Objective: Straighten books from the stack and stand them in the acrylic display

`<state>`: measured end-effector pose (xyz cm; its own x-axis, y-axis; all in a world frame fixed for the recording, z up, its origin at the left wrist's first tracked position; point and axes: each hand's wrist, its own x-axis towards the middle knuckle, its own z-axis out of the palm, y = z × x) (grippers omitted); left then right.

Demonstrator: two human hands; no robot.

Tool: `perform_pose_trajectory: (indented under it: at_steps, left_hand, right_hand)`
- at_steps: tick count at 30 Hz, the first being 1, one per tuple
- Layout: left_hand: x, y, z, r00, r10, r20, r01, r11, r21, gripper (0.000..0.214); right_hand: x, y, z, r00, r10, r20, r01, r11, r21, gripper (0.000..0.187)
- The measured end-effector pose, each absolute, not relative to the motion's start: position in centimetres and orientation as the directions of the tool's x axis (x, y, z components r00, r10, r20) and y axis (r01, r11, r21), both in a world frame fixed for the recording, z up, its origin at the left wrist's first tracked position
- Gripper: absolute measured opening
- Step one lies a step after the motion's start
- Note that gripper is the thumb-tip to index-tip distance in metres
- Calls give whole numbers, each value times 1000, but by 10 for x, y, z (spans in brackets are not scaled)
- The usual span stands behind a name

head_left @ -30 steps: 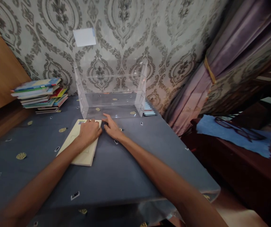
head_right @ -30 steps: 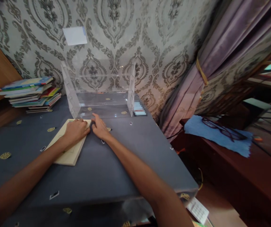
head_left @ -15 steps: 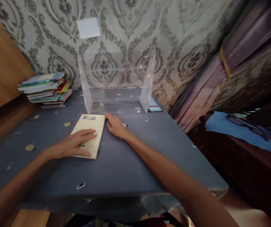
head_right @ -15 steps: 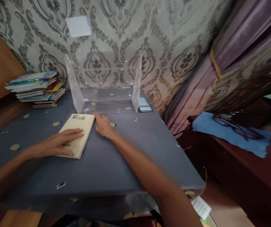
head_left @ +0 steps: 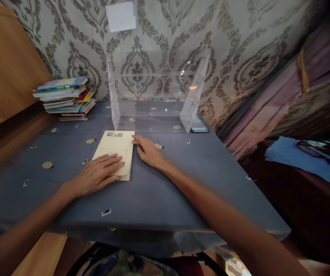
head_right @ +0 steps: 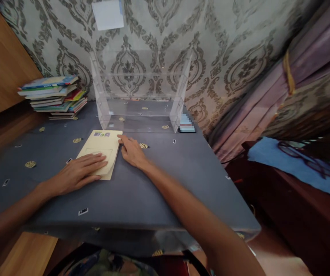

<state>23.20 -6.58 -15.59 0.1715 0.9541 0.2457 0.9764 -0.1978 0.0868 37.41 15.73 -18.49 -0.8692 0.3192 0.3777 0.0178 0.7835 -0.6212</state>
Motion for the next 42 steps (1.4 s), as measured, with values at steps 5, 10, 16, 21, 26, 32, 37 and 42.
perform_pose_trajectory:
  at_steps: [5, 10, 16, 21, 26, 32, 37, 42]
  left_hand:
    - [232, -66, -159, 147, 946, 289, 978, -183, 101, 43]
    - [234, -65, -160, 126, 949, 290, 982, -161, 100, 43]
    - [236, -66, -161, 139, 944, 300, 983, -169, 76, 41]
    - [238, -68, -163, 133, 943, 306, 983, -165, 84, 42]
    - [241, -68, -164, 152, 942, 300, 981, -180, 68, 42]
    - [239, -67, -160, 114, 946, 304, 977, -163, 140, 38]
    - [211, -61, -156, 44, 960, 275, 971, -106, 215, 38]
    - [167, -31, -160, -183, 962, 202, 969, 141, 204, 50]
  right_hand:
    - [389, 132, -182, -869, 288, 403, -54, 754, -655, 55]
    - [402, 106, -178, -870, 215, 443, -158, 730, -665, 48]
    - [410, 99, -173, -858, 244, 451, -179, 682, -709, 35]
    - [412, 96, -170, -847, 237, 476, -176, 720, -672, 30]
    - [413, 91, -171, -832, 134, 538, -254, 771, -585, 30]
    - [411, 92, -175, -819, 24, 574, -336, 789, -513, 29]
    - [409, 97, -175, -843, -92, 531, -371, 814, -447, 24]
    - [409, 99, -175, -866, -159, 475, -364, 851, -378, 27]
